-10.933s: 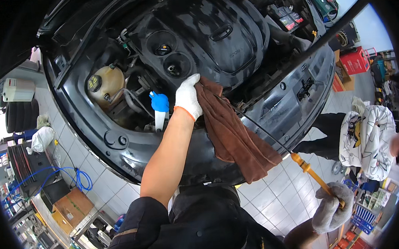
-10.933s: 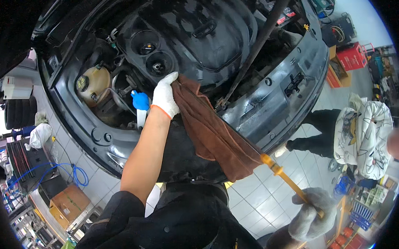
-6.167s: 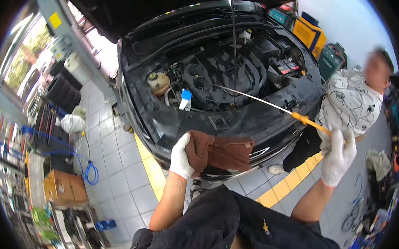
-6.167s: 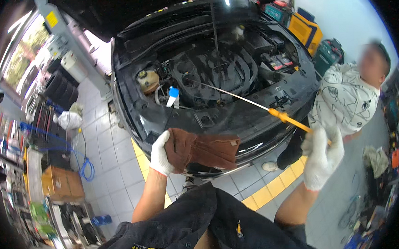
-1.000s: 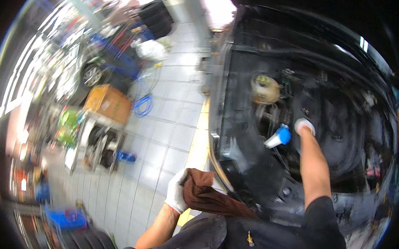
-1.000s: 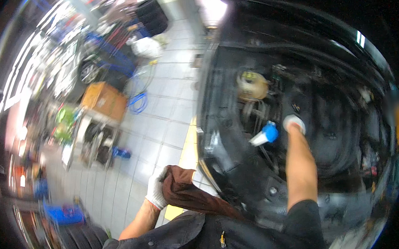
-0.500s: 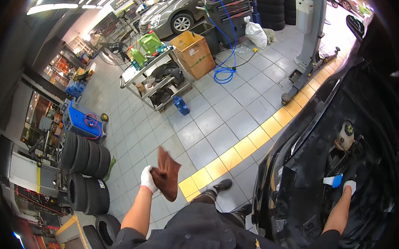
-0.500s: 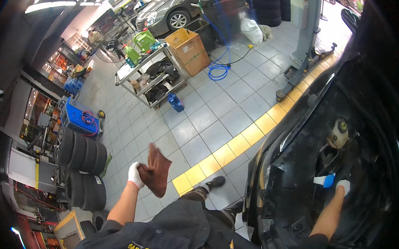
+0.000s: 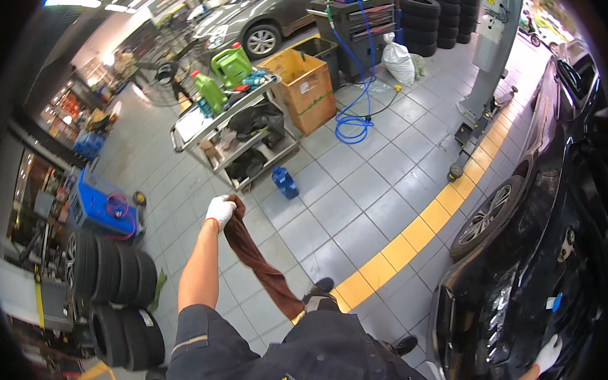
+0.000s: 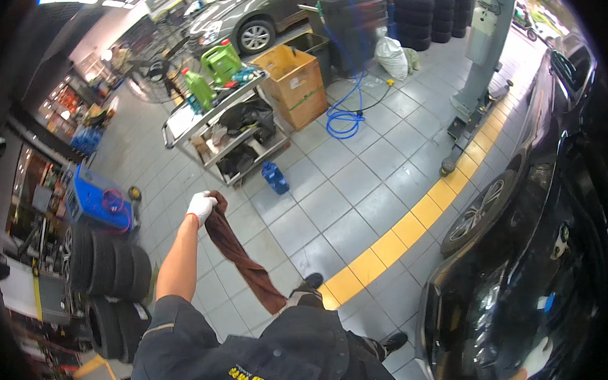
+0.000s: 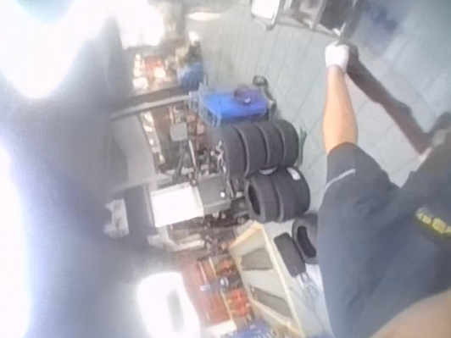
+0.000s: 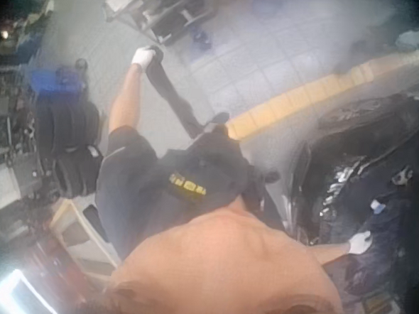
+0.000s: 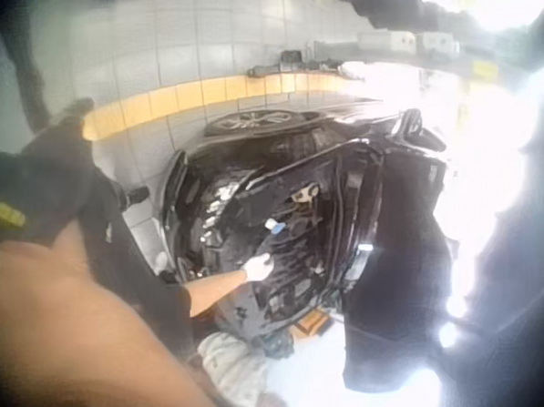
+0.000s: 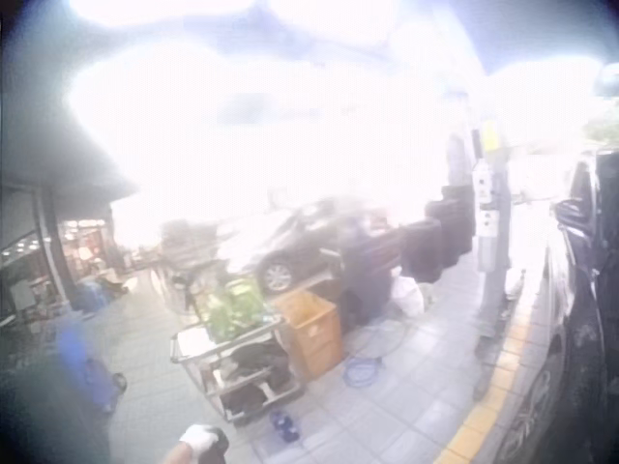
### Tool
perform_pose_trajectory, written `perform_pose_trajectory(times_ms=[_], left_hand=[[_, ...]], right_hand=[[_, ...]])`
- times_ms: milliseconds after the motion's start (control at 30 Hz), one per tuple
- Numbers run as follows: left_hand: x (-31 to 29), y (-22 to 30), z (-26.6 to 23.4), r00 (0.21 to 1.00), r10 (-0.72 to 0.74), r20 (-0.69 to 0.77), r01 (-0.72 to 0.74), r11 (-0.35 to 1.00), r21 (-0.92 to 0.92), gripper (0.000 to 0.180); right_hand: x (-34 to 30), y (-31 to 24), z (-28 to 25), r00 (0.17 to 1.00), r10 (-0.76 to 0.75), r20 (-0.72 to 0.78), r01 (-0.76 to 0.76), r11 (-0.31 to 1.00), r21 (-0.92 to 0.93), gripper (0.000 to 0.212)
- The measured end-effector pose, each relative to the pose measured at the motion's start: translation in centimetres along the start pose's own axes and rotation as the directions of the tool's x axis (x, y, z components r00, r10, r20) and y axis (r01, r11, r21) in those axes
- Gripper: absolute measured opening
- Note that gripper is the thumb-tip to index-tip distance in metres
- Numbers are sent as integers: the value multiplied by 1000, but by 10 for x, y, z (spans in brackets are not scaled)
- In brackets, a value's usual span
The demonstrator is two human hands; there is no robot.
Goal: The person uses a pneumatic air gun to blow dust from the engine bay, then removes the oil dipstick, wipes it with a cloth, reinserts it, and pulls it out again to check the oil level. The dipstick is wiped and checked multiple times before being reinserted.
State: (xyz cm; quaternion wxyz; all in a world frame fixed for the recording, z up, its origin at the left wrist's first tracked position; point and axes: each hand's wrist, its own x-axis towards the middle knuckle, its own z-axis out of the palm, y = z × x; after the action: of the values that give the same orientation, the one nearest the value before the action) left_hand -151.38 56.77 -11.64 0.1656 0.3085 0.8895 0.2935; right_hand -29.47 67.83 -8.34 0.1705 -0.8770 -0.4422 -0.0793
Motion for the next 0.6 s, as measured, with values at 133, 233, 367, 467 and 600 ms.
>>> perform_pose_trajectory(times_ms=[133,233,367,467,600], left_hand=[[156,72,-97,916,321,-243,-227,911,345,29],[252,138,-184,826,386,-411,-362,922,139,41],[322,136,-189,906,307,-290,-238,938,251,84],[312,94,-70,901,412,-134,-372,894,248,84],[123,50,196,753,369,544,-596,733,328,66]], right_hand=[[-128,-53,-38,991,105,80,-106,994,3,56],[-197,-108,-69,984,153,87,-159,985,61,51],[-281,-176,-101,976,215,-19,-213,973,93,55],[-375,-193,-74,935,331,131,-348,776,527,52],[-558,-124,9,770,460,441,-543,836,76,49]])
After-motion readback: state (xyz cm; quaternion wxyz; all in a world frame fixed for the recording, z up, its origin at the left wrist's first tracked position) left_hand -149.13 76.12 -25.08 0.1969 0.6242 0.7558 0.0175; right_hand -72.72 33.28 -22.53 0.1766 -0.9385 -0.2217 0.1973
